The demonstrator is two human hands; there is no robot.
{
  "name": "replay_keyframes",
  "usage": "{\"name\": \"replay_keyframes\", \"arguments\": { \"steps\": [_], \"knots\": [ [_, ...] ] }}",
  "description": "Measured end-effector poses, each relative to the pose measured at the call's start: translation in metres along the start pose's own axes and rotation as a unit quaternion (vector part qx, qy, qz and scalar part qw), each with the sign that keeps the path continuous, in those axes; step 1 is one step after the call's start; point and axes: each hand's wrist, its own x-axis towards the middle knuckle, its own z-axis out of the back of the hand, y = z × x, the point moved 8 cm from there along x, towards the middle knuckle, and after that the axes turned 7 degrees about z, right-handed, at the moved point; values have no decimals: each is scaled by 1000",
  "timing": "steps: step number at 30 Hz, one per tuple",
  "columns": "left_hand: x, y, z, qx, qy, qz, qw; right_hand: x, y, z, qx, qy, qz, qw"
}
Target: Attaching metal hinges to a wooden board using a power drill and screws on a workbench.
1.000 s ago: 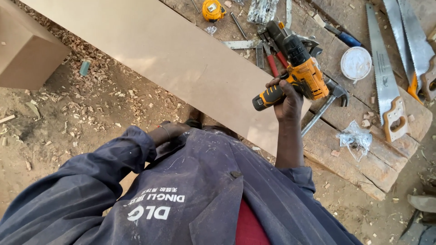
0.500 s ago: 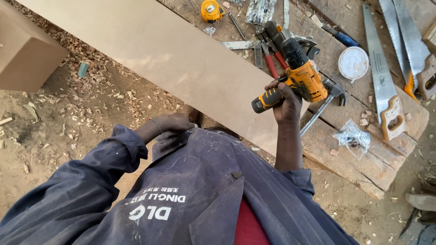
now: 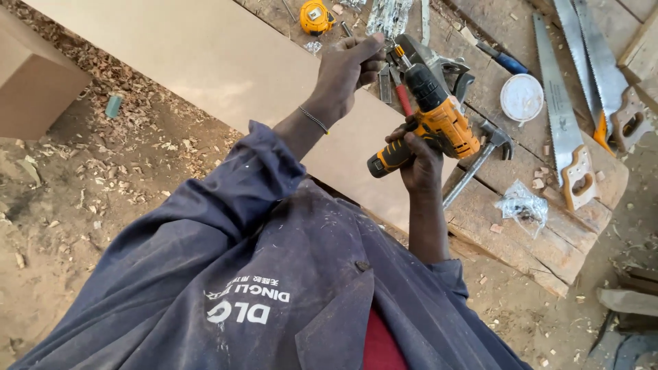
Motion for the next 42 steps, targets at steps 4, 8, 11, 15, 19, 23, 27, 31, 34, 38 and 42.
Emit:
{"name": "replay_keyframes", "arguments": {
  "steps": [4,8,11,15,19,23,27,31,34,38,42],
  "knots": [
    [0,1,-10,2,0,7,1000,-2,-2,6,-13,-4,1,1000],
    [6,6,-9,30,-32,28,999,-3,-4,8,-9,-8,-7,1000],
    [10,6,-7,47,-43,27,998,-3,-5,8,-13,-6,-9,1000],
    [16,15,-5,37,-41,51,997,-5,-7,10,-7,-5,-14,1000],
    [21,18,-6,27,-18,37,999,-5,-11,7,10,-1,-22,1000],
    [27,20,-4,51,0,-7,999,-10,-13,7,2,-19,-42,999],
    [24,19,-12,82,72,-72,991,-19,-22,7,93,4,-85,992],
    [22,20,-20,105,122,-99,982,-22,-18,8,108,-16,-92,990],
    [19,28,-21,102,119,-67,985,-26,-14,22,98,-21,-91,991],
    [15,38,-27,87,146,-50,984,-27,1,27,60,-58,-82,993],
    [22,64,-26,54,149,17,987,-29,14,40,21,-71,-73,995]
  ]
}}
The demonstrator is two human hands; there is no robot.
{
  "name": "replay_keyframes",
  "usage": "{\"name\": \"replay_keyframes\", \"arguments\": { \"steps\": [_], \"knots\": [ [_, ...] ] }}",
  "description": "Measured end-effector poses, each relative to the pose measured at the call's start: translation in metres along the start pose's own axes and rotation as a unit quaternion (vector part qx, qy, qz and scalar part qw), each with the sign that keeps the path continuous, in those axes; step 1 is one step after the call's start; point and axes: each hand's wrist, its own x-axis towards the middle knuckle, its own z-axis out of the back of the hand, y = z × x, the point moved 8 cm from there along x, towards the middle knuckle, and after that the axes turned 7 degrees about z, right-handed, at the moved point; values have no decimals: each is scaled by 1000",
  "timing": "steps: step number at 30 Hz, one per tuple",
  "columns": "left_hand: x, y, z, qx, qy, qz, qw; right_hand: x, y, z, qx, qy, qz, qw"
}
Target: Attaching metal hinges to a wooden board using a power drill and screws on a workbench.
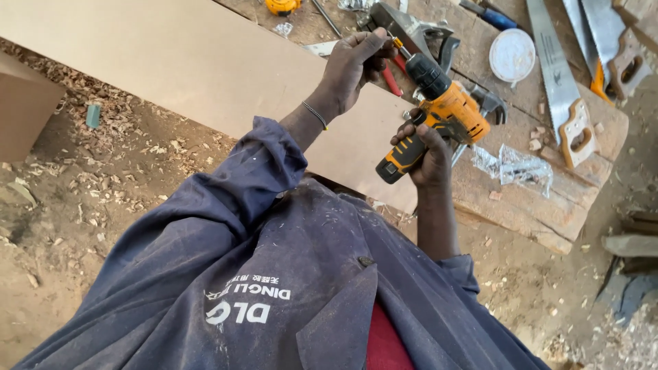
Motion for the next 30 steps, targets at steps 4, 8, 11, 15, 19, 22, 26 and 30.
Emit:
{"name": "replay_keyframes", "arguments": {
  "steps": [4,8,11,15,19,22,26,30],
  "knots": [
    [11,37,10,77,-23,46,996,-11,40,16,-115,-63,37,991],
    [3,60,4,211,-42,75,974,-24,83,47,-152,-119,2,981],
    [22,102,16,422,-37,-19,905,-39,116,46,-333,-124,-62,933],
    [30,131,-1,558,20,-182,809,-48,132,40,-419,-133,-119,890],
    [29,142,-14,616,27,-219,756,-48,135,42,-436,-150,-135,877],
    [17,146,-27,655,2,-260,709,-46,141,36,-479,-155,-132,854],
    [4,160,-34,607,54,-274,744,-45,143,39,-484,-150,-131,852],
    [8,168,-28,592,8,-212,777,-43,150,32,-543,-138,-152,814]
  ]
}}
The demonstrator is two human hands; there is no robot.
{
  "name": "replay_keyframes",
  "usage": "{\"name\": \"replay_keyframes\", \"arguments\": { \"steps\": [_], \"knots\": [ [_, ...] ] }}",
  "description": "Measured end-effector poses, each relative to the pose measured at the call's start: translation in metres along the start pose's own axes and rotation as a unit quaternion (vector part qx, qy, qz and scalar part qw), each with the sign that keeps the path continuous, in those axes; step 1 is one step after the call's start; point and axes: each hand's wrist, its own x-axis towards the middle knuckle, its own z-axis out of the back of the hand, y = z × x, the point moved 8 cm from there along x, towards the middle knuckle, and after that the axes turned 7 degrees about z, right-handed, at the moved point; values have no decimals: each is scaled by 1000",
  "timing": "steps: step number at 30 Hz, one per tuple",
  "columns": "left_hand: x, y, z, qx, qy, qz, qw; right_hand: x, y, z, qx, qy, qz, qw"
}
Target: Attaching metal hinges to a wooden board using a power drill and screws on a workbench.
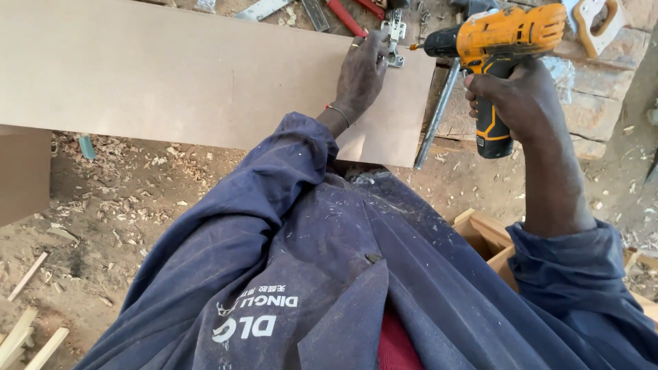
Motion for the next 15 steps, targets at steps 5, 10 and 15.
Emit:
{"name": "replay_keyframes", "arguments": {
  "steps": [5,10,15],
  "knots": [
    [2,11,5,-30,-26,58,998,4,0,3,-15,12,-15,1000],
    [4,2,9,-30,4,57,998,17,-8,6,-86,22,-9,996],
    [5,-2,5,1,18,21,1000,21,-1,5,-144,39,-5,989]
  ]
}}
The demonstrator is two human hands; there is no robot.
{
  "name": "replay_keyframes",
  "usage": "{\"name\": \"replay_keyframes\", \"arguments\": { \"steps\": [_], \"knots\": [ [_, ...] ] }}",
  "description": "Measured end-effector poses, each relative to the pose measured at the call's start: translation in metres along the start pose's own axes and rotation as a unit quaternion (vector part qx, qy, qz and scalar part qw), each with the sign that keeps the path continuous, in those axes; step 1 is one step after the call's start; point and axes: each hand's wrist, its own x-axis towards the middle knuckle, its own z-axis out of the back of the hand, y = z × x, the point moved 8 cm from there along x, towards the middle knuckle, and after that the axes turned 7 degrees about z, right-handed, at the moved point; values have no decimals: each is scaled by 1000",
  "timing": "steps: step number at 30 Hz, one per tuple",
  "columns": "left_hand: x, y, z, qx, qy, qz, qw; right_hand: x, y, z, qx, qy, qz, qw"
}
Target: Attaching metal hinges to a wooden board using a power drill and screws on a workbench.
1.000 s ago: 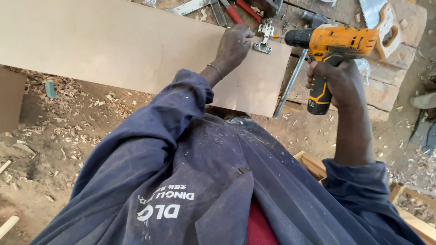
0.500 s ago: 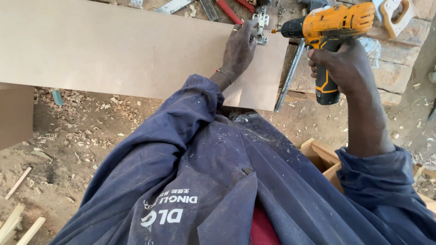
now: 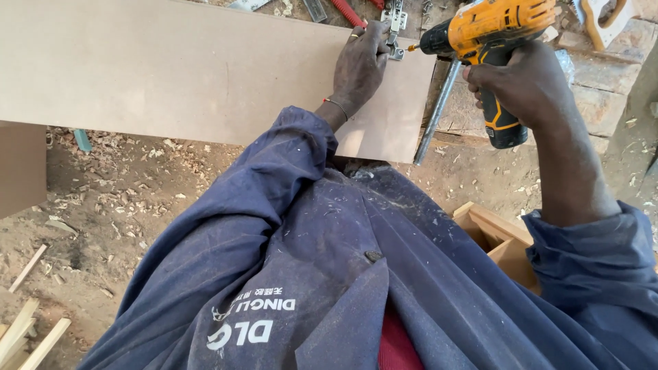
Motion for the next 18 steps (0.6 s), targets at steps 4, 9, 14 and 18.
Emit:
{"name": "replay_keyframes", "arguments": {
  "steps": [4,9,14,18],
  "knots": [
    [2,-6,1,4,-6,-9,1000,5,2,-1,-34,15,-7,999],
    [11,-2,-9,8,12,38,999,10,9,0,-65,20,-14,998],
    [15,5,-15,23,48,74,996,18,7,1,-80,14,-11,997],
    [14,-2,-16,57,57,29,996,22,11,0,-115,24,9,993]
  ]
}}
